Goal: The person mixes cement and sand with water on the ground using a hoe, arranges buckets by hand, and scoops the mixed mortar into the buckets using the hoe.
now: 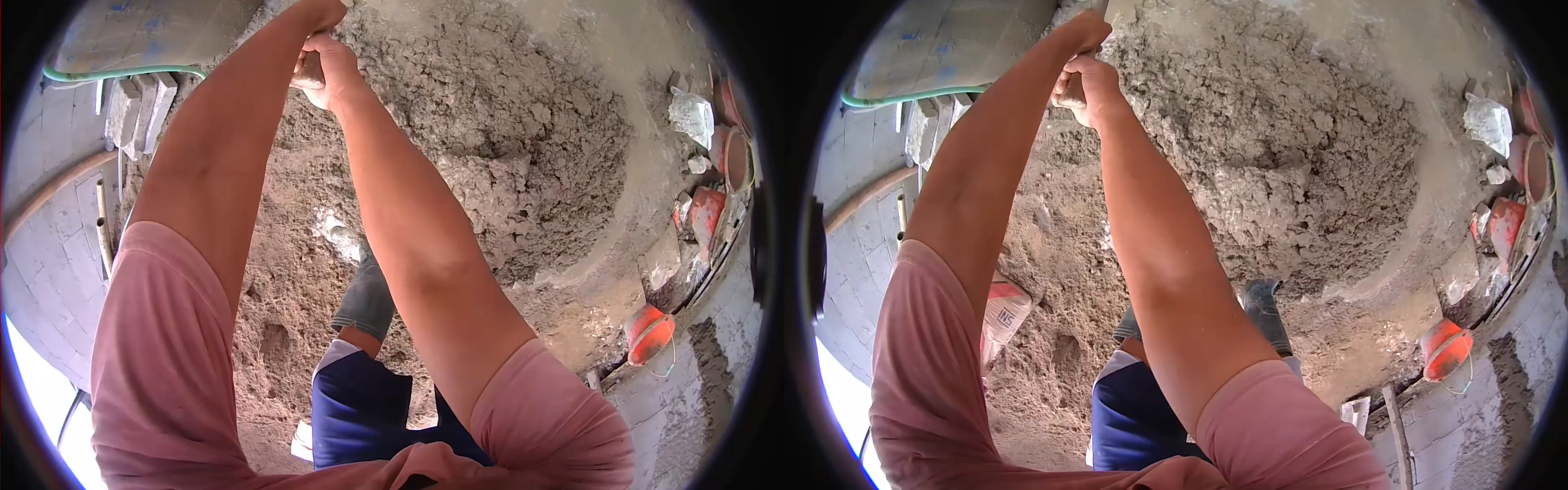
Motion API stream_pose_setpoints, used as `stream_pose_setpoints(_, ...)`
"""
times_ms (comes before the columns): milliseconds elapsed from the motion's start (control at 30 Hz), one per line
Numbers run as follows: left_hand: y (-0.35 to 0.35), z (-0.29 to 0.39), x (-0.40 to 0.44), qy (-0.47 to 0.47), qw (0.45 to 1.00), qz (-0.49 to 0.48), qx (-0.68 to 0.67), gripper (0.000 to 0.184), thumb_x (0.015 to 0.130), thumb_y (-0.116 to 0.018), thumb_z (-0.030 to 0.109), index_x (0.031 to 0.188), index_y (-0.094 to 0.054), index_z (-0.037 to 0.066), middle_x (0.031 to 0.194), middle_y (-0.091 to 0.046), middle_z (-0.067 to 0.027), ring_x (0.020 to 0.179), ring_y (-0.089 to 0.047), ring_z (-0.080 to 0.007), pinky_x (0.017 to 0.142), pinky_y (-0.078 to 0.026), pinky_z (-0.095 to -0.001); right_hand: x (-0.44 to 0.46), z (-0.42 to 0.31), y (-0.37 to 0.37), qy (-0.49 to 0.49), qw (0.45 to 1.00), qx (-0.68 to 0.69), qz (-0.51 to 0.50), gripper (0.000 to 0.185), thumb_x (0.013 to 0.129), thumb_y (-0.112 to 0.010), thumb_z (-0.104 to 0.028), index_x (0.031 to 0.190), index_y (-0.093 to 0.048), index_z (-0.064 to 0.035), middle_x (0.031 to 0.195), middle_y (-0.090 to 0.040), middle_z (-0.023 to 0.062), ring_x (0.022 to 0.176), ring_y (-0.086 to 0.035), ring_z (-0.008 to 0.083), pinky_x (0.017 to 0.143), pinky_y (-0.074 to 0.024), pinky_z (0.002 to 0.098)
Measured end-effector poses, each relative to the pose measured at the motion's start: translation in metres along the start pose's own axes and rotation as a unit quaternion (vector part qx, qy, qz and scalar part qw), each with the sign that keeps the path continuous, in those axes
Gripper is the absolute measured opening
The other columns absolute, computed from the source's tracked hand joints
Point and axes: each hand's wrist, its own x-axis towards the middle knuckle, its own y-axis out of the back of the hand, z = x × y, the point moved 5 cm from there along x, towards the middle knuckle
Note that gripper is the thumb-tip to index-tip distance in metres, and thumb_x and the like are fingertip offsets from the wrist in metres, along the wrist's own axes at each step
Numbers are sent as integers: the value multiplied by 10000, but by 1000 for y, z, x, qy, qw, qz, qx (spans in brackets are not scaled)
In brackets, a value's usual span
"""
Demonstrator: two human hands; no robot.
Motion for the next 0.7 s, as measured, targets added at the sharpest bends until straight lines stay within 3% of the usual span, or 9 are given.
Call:
stream_pose_setpoints(33, 13, 24, -34, 66, 973, -45, -218, 334, 880, -568, 204, 913, -723, -90, 778, -719, -223, 723, -732, -302, 697, -580, -430, 3, 0, -3, 5, 998, -20, 55, 88, 846, -595, -51, 799, -521, -55, 680, -546, 78, 545, -535, 216, 559, -446, 408)
stream_pose_setpoints(100, -25, 49, -46, 232, 959, -100, -129, 350, 889, -552, 200, 966, -719, -98, 864, -719, -255, 804, -735, -325, 765, -579, -432, -19, 15, 15, -14, 995, -70, 70, 112, 832, -611, -60, 797, -514, -101, 685, -516, 25, 609, -551, 163, 567, -452, 346)
stream_pose_setpoints(200, -94, 127, -84, 246, 939, -87, -224, 644, 913, -549, 266, 1211, -435, -293, 1179, -594, -401, 1058, -667, -421, 988, -487, -394, -117, 16, 69, -98, 982, -108, 118, 99, 849, -612, -85, 837, -515, -101, 683, -542, 31, 594, -569, 170, 577, -470, 370)
stream_pose_setpoints(333, -70, 275, -166, 291, 817, -161, -471, 853, 888, -642, 204, 1347, -113, -284, 1220, -564, -397, 1100, -653, -398, 908, -531, -394, -271, -16, 56, -156, 947, -164, 230, 87, 871, -617, -77, 880, -531, -71, 716, -564, 44, 589, -572, 184, 568, -485, 393)
stream_pose_setpoints(433, -46, 364, -220, 231, 747, -149, -606, 740, 892, -684, 172, 1349, -225, -185, 1143, -589, -266, 1006, -655, -344, 858, -551, -423, -384, -49, 13, -190, 914, -205, 292, 109, 870, -630, -62, 912, -530, -54, 720, -551, 50, 601, -585, 186, 563, -495, 385)
stream_pose_setpoints(467, -31, 396, -247, 295, 591, -110, -743, 705, 889, -708, 173, 1355, -269, -121, 1095, -598, -203, 969, -654, -314, 835, -558, -435, -426, -56, 1, -200, 909, -217, 293, 135, 867, -637, -67, 934, -524, -39, 724, -551, 56, 589, -587, 183, 563, -499, 372)
stream_pose_setpoints(533, -23, 455, -274, 240, 360, -36, -901, 550, 901, -733, 189, 1287, -378, 23, 1012, -562, -99, 918, -640, -245, 782, -563, -442, -523, -73, -13, -226, 867, -338, 289, 141, 868, -619, -34, 962, -515, -19, 713, -559, 62, 588, -600, 180, 571, -515, 368)
stream_pose_setpoints(600, -37, 508, -273, 235, 172, -79, -953, 418, 921, -718, 159, 1216, -430, 86, 995, -547, -73, 912, -636, -216, 762, -561, -418, -627, -88, 5, -256, 798, -444, 315, 167, 856, -619, -19, 992, -523, -9, 702, -601, 83, 583, -612, 156, 581, -523, 349)
stream_pose_setpoints(700, -51, 566, -295, 204, 195, -84, -956, 325, 937, -691, 104, 1147, -444, 84, 988, -553, -77, 892, -632, -214, 770, -557, -410, -678, -118, 41, -303, 683, -596, 294, 195, 825, -623, -38, 1007, -559, -15, 685, -608, 32, 544, -566, 92, 483, -461, 281)
